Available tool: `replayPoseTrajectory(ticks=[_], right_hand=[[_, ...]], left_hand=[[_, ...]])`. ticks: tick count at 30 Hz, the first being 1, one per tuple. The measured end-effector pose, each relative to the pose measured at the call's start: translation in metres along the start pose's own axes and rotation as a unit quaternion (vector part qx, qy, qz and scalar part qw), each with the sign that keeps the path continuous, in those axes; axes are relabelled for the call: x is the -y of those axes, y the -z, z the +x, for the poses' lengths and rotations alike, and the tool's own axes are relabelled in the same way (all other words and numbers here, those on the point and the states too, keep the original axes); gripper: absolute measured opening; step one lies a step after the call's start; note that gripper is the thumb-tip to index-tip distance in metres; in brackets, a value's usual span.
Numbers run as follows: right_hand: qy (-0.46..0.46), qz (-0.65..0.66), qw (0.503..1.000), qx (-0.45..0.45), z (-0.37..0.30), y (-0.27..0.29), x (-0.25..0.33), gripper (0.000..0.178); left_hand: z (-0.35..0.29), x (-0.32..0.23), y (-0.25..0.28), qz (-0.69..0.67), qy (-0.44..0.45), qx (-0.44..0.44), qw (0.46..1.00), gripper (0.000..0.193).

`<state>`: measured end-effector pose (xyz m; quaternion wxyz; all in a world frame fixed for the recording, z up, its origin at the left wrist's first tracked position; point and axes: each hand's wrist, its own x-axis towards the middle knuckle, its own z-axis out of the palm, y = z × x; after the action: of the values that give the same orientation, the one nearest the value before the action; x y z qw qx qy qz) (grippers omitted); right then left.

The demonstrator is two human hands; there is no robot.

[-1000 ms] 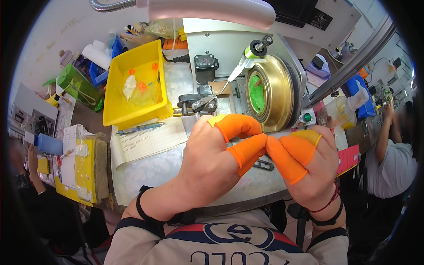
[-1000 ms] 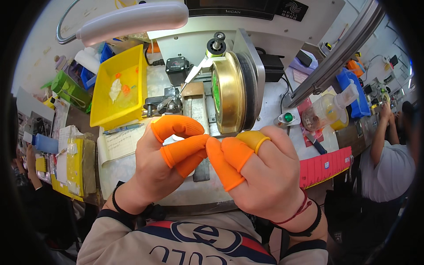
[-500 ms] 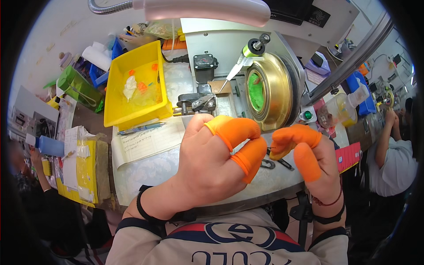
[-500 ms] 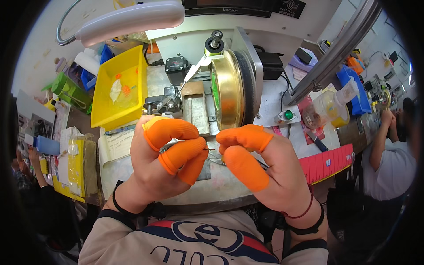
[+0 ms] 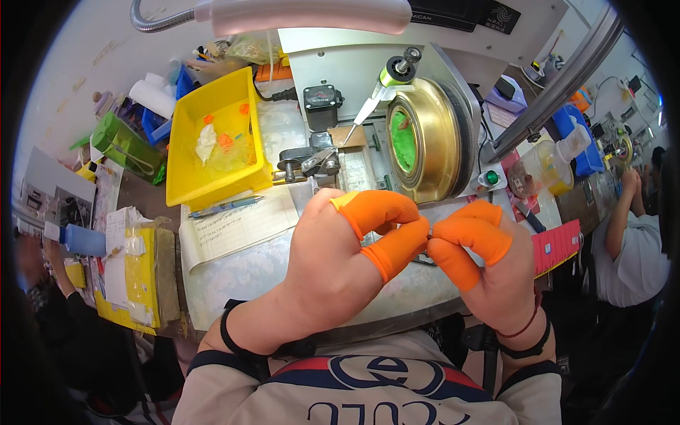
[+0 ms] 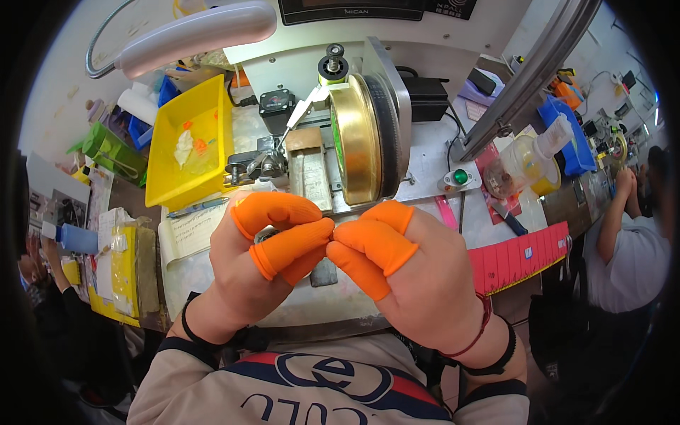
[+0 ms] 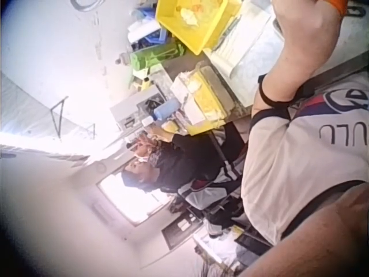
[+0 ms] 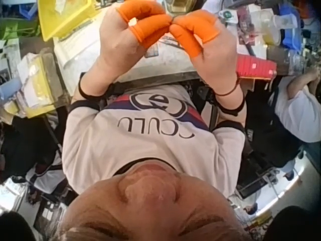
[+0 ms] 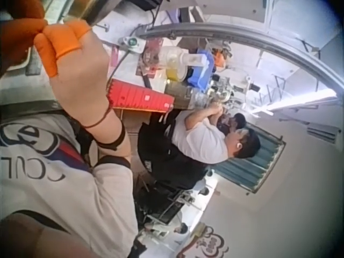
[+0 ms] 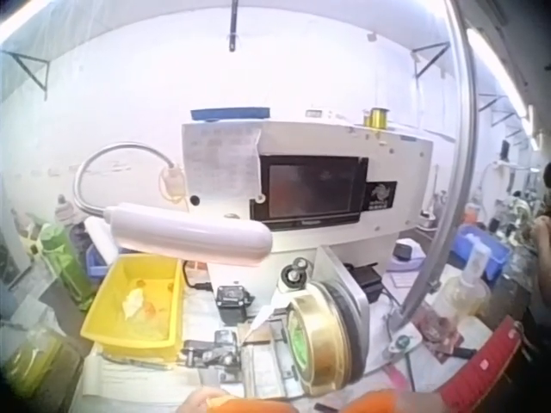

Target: Manipulating and assembling small components using specialized tools and machines at an assembly workbench.

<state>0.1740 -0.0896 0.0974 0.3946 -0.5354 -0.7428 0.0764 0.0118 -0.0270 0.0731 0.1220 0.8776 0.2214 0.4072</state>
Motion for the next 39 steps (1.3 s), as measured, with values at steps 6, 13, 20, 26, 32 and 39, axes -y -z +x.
replayPoseTrajectory(ticks=[6, 13, 20, 26, 32, 39], right_hand=[[0.038, 0.024, 0.999, -0.02, -0.002, -0.002, -0.003, 0.016], [0.043, 0.053, 0.997, -0.027, -0.005, -0.001, -0.004, 0.015], [0.036, 0.073, 0.996, -0.033, -0.006, -0.002, -0.004, 0.018], [0.042, 0.09, 0.994, -0.042, -0.006, -0.005, -0.005, 0.021], [0.028, 0.11, 0.993, -0.029, -0.006, -0.005, -0.009, 0.024], [0.02, 0.096, 0.995, 0.004, -0.006, 0.0, -0.002, 0.02]], left_hand=[[0.0, 0.003, -0.005, -0.148, 0.051, -0.053, 0.986, 0.031], [-0.003, 0.0, 0.001, -0.162, 0.09, -0.015, 0.983, 0.036], [0.001, 0.002, 0.008, -0.111, -0.022, -0.01, 0.994, 0.033], [-0.001, 0.004, 0.004, -0.087, -0.041, -0.045, 0.994, 0.031], [-0.002, 0.008, 0.004, -0.064, -0.06, -0.037, 0.995, 0.031], [-0.005, 0.002, 0.005, -0.036, -0.077, -0.044, 0.995, 0.031]])
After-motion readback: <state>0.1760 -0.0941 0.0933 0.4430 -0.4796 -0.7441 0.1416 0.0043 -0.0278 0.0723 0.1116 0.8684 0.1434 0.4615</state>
